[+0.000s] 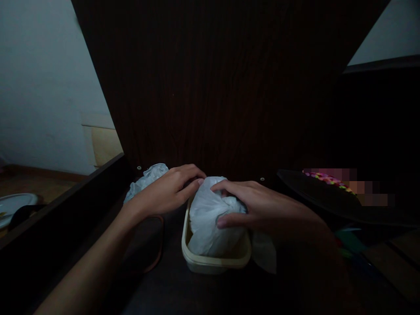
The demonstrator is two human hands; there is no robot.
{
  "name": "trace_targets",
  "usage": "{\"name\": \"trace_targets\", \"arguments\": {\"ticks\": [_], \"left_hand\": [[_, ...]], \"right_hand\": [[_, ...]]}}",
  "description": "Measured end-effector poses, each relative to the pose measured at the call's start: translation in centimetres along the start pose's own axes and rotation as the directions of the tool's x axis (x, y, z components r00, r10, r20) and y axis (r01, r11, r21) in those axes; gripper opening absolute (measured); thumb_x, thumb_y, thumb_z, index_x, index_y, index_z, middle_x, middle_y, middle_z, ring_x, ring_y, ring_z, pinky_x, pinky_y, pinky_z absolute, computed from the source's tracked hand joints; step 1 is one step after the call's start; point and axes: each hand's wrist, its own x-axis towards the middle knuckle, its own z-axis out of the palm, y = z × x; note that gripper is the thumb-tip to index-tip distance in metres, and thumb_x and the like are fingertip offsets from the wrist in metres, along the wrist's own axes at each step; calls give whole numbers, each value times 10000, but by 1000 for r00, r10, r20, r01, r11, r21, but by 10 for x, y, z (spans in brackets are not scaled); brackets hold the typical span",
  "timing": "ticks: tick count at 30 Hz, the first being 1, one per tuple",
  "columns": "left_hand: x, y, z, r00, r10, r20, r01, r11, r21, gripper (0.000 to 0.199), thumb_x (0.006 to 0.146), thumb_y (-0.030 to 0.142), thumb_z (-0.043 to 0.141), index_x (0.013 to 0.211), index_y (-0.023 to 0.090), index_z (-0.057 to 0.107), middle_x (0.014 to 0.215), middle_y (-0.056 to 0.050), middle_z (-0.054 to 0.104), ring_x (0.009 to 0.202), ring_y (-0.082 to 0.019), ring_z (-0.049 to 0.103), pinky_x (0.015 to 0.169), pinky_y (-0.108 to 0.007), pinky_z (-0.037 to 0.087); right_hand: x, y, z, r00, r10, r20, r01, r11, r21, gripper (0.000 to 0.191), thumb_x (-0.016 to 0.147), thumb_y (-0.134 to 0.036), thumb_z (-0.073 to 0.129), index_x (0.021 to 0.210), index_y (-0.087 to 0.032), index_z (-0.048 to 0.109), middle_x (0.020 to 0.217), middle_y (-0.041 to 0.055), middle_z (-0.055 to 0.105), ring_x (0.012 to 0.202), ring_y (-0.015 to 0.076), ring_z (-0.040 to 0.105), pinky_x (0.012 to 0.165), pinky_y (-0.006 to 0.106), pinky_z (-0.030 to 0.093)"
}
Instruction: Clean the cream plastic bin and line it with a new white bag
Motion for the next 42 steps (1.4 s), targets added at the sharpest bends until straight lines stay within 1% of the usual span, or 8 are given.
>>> {"name": "trace_targets", "arguments": {"ticks": [4, 9, 14, 18, 23, 30, 35, 42], "left_hand": [[-1, 4, 0, 998, 40, -49, -41, 999, -28, 272, 1031, 231, 457, 1232, 185, 633, 1206, -60, 700, 1105, -207, 661, 976, -318, 504], [0, 6, 3, 994, 97, 57, -91, 990, -107, 274, 1016, 225, 501, 1245, 202, 649, 1237, -56, 702, 1147, -213, 649, 1017, -340, 480], [2, 8, 5, 993, 101, 54, -93, 988, -122, 275, 986, 217, 540, 1222, 197, 681, 1140, -63, 710, 1055, -211, 651, 953, -344, 487], [2, 9, 7, 982, 107, 153, -95, 992, -81, 236, 973, 199, 571, 1139, 198, 739, 995, -48, 732, 973, -212, 627, 888, -339, 467], [1, 6, 10, 950, 147, 274, -136, 989, -57, 203, 961, 186, 610, 855, 203, 782, 929, -40, 723, 1006, -219, 603, 958, -341, 426], [2, 8, 9, 976, 117, 183, -106, 992, -68, 143, 918, 147, 638, 975, 188, 762, 1057, -48, 712, 1021, -201, 628, 931, -305, 459], [1, 9, 8, 961, 104, 258, -89, 994, -69, 134, 905, 131, 647, 941, 189, 762, 940, -32, 739, 1009, -207, 619, 928, -308, 466], [0, 4, 15, 952, 42, 304, -35, 999, -28, 181, 946, 176, 606, 1018, 185, 772, 1036, -59, 755, 1056, -228, 660, 920, -306, 483]], "right_hand": [[-1, 0, 2, 998, -47, 43, 47, 999, -5, 616, 832, -448, 753, 1413, -317, 593, 1424, 31, 627, 1318, 331, 540, 1076, 390, 428], [-4, -2, 0, 985, -129, 114, 137, 989, -57, 518, 818, -259, 761, 1316, -320, 636, 1347, -3, 670, 1221, 279, 598, 1015, 373, 459], [-6, -7, 2, 974, -198, 111, 205, 977, -63, 461, 807, -211, 778, 1250, -293, 680, 1322, 15, 692, 1167, 250, 647, 970, 340, 495], [-5, -5, 6, 950, -285, 130, 291, 956, -29, 411, 808, -167, 766, 1201, -262, 692, 1273, 30, 719, 1173, 246, 659, 1006, 341, 486], [-5, 0, 8, 947, -313, 65, 316, 948, -45, 468, 755, -24, 651, 1134, -294, 702, 1121, -24, 753, 1027, 211, 700, 875, 275, 512], [-7, -3, 2, 953, -301, -31, 301, 953, -31, 458, 781, -7, 606, 1139, -288, 649, 1185, -24, 708, 1119, 204, 648, 966, 281, 458], [-3, -3, 0, 924, -358, -133, 357, 934, -35, 359, 758, -44, 637, 1071, -219, 613, 1054, 6, 672, 948, 176, 629, 818, 273, 462], [-1, -5, -1, 913, -328, -242, 321, 945, -67, 304, 763, -56, 636, 1016, -220, 601, 1011, -1, 654, 909, 162, 608, 783, 260, 435]]}}
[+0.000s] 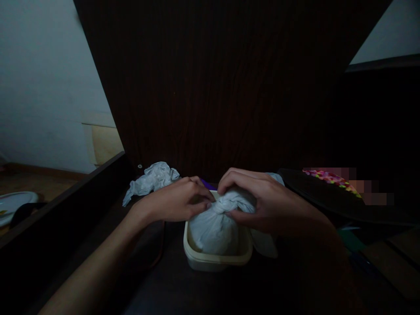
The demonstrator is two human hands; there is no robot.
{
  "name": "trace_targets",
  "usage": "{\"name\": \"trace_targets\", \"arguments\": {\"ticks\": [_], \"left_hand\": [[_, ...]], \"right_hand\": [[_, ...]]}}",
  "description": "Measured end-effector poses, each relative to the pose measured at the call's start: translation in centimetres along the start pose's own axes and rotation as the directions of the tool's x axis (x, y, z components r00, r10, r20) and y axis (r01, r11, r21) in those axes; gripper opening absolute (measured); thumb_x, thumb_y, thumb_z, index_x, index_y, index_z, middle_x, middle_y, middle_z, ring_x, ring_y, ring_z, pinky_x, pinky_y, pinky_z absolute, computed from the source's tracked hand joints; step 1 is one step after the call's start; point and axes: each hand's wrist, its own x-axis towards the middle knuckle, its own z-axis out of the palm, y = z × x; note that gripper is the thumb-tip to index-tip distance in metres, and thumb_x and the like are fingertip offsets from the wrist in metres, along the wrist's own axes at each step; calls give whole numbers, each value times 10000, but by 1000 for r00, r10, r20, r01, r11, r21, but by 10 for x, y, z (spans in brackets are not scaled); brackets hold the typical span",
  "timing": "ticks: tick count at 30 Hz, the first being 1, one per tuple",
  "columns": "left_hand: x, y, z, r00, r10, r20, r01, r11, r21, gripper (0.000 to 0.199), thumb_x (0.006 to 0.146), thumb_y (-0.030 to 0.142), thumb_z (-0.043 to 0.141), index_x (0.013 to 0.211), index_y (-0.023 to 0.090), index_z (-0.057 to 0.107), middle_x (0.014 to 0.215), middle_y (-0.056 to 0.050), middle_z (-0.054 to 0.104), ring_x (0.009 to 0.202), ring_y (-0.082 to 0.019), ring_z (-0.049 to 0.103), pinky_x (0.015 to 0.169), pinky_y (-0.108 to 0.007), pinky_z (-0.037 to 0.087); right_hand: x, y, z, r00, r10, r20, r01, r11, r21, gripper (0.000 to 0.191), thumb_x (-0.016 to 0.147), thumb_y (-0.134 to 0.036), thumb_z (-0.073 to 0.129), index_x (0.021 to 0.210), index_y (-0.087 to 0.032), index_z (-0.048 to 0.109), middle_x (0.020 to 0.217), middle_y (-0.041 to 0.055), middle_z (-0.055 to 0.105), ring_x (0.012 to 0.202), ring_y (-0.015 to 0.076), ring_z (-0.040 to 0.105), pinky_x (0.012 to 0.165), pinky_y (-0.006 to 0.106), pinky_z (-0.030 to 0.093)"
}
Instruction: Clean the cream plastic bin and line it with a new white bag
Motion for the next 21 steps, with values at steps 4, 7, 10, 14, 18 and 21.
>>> {"name": "trace_targets", "arguments": {"ticks": [4, 7, 10, 14, 18, 21], "left_hand": [[2, 1, 2, 998, 38, 42, -38, 999, -9, 207, 940, 135, 568, 1006, 176, 761, 1043, -67, 762, 1049, -228, 681, 913, -299, 492], [-2, 5, -6, 997, 44, -65, -47, 998, -49, 252, 873, 104, 596, 1044, 196, 757, 1075, -53, 754, 1055, -212, 676, 922, -289, 494], [-9, 10, -16, 982, 43, -182, -59, 995, -81, 251, 820, 159, 646, 1045, 206, 744, 1005, -29, 740, 951, -193, 674, 862, -282, 504], [-12, 12, -19, 970, 54, -238, -79, 992, -94, 253, 803, 278, 721, 1041, 190, 711, 982, -27, 732, 896, -191, 670, 828, -286, 508], [-5, 13, -10, 960, 100, -261, -137, 983, -126, 246, 823, 282, 764, 1046, 196, 707, 1005, -22, 740, 913, -178, 686, 832, -264, 521], [-2, 12, -4, 944, 137, -300, -184, 974, -134, 167, 856, 213, 735, 1018, 189, 703, 968, -8, 740, 887, -153, 694, 807, -236, 519]], "right_hand": [[2, 6, 3, 995, 31, 90, -30, 999, -14, 283, 771, -63, 642, 1011, -208, 601, 992, -2, 653, 898, 161, 602, 775, 260, 420], [4, 11, 7, 994, 32, 106, -30, 999, -20, 266, 778, -80, 641, 1010, -205, 600, 1002, 1, 652, 921, 167, 598, 801, 268, 412], [5, 13, 8, 995, 27, 95, -25, 999, -20, 244, 777, -106, 656, 993, -204, 595, 985, 2, 648, 903, 169, 594, 788, 268, 412], [7, 11, 6, 999, 30, 21, -30, 999, -21, 213, 791, -149, 687, 969, -205, 585, 957, 0, 645, 863, 164, 594, 753, 261, 415], [7, 11, 5, 996, 5, -86, -4, 1000, 4, 209, 801, -192, 725, 949, -207, 579, 932, -4, 644, 842, 161, 600, 735, 255, 423], [7, 13, 4, 993, -15, -120, 16, 1000, 5, 213, 808, -219, 751, 931, -198, 580, 915, -3, 638, 828, 157, 599, 721, 253, 421]]}}
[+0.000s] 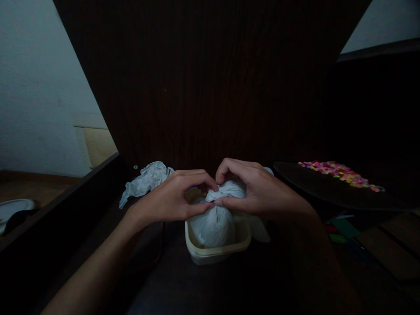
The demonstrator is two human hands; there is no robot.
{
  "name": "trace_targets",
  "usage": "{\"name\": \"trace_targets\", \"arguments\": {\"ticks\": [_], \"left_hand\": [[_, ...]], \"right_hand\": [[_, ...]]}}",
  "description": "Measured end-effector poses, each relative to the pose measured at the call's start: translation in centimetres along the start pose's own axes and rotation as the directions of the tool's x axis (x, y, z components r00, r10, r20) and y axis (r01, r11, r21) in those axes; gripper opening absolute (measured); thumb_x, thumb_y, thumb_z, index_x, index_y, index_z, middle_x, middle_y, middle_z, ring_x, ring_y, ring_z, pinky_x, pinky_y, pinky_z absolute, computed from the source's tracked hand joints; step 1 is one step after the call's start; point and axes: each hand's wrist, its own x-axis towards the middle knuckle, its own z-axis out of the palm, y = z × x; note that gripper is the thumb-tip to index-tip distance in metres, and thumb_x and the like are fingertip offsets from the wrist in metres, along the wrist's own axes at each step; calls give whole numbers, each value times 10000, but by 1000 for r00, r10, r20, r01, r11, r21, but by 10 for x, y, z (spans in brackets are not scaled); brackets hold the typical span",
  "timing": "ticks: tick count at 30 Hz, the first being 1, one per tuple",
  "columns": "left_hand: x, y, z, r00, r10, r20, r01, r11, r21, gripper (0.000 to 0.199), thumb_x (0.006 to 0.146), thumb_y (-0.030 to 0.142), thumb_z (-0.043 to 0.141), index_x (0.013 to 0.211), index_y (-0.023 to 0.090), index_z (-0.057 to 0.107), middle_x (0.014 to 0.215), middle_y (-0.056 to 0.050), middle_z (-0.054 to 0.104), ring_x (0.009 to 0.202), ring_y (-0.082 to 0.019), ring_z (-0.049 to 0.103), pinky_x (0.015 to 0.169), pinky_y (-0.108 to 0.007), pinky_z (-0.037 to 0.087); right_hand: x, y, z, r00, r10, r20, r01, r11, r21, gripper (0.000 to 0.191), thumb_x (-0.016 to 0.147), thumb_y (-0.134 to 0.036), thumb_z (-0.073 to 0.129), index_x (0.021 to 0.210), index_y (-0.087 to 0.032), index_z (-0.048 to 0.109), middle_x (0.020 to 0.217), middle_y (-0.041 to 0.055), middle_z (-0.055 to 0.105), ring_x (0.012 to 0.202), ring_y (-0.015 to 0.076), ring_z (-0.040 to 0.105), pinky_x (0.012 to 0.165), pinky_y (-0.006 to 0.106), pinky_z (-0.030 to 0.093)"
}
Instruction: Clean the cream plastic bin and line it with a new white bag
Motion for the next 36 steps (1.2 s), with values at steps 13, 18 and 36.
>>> {"name": "trace_targets", "arguments": {"ticks": [13, 18, 36], "left_hand": [[-1, 1, 1, 1000, 1, -14, -1, 1000, 21, 80, 870, 148, 655, 930, 176, 700, 834, 12, 736, 731, -118, 680, 656, -190, 487], [-3, -3, 3, 997, 39, -63, -35, 997, 63, 38, 851, 165, 691, 887, 170, 700, 736, 33, 700, 646, -99, 641, 633, -184, 468], [0, 2, 5, 993, 116, 5, -116, 991, 60, 31, 886, 133, 675, 893, 152, 700, 844, -3, 733, 747, -124, 672, 704, -207, 459]], "right_hand": [[-8, -14, -4, 998, 59, -18, -60, 997, -56, 111, 854, -124, 651, 908, -204, 596, 830, -33, 596, 769, 128, 552, 695, 247, 385], [-6, -18, 4, 992, 108, 69, -107, 994, -16, 123, 855, -119, 648, 931, -199, 594, 806, -52, 587, 725, 99, 528, 657, 227, 348], [-4, -7, 7, 987, 74, 142, -79, 997, 27, 219, 745, -84, 552, 770, -223, 385, 699, -73, 450, 624, 97, 381, 574, 244, 253]]}}
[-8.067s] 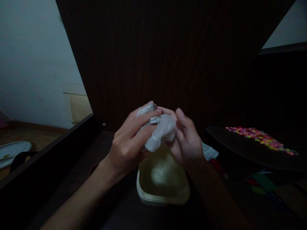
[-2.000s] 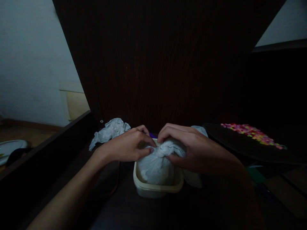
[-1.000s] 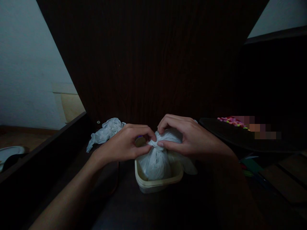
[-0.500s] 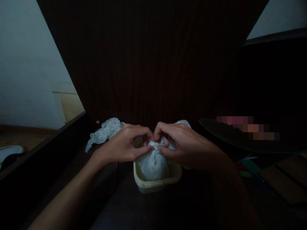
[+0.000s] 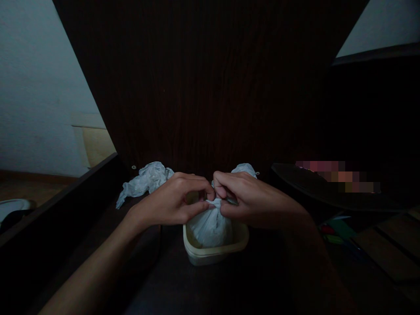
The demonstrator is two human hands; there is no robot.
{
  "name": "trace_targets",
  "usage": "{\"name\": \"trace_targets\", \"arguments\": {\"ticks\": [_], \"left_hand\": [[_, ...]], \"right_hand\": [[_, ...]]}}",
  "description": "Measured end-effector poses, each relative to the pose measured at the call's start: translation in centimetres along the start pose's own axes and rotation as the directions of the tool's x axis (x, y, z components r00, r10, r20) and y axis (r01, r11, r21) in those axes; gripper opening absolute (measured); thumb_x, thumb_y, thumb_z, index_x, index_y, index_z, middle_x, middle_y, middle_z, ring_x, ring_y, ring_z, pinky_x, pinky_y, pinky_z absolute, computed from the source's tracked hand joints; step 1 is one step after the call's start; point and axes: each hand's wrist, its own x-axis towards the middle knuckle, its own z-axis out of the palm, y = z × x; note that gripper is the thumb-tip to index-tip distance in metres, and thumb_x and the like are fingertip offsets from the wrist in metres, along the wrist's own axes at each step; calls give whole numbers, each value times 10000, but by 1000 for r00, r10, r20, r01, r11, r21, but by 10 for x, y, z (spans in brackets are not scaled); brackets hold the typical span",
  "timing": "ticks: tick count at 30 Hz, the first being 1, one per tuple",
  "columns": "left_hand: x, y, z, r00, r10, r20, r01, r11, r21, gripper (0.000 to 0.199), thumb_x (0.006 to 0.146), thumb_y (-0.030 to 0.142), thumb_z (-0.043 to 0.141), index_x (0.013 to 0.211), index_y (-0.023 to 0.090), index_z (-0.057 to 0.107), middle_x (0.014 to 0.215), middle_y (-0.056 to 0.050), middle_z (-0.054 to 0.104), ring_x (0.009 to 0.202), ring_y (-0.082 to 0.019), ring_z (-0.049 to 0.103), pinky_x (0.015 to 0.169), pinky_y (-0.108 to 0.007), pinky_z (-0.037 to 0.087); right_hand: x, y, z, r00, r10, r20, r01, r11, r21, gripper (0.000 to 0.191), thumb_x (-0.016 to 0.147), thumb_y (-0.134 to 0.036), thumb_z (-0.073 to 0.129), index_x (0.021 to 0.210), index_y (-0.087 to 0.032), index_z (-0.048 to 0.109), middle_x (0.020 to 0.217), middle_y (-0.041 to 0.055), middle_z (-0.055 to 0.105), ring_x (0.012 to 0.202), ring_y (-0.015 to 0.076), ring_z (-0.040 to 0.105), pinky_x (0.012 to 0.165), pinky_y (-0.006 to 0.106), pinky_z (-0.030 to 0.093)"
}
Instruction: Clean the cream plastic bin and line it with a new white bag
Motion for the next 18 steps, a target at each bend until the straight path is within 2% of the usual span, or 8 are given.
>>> {"name": "trace_targets", "arguments": {"ticks": [11, 18], "left_hand": [[-1, -1, -3, 997, 30, 71, -37, 994, 104, 173, 1007, 233, 569, 921, 151, 696, 840, -34, 715, 774, -157, 661, 735, -244, 444], [-1, 3, -3, 997, 60, 48, -67, 986, 155, 173, 1000, 202, 557, 884, 145, 672, 795, -30, 690, 731, -157, 637, 714, -253, 430]], "right_hand": [[4, 3, 2, 999, -7, 32, 7, 1000, 18, 228, 794, -107, 570, 759, -222, 377, 707, -68, 451, 644, 104, 390, 601, 257, 252], [4, -2, 0, 997, 2, 73, -4, 1000, 26, 222, 824, -112, 550, 756, -223, 371, 711, -62, 447, 649, 115, 384, 615, 268, 263]]}}
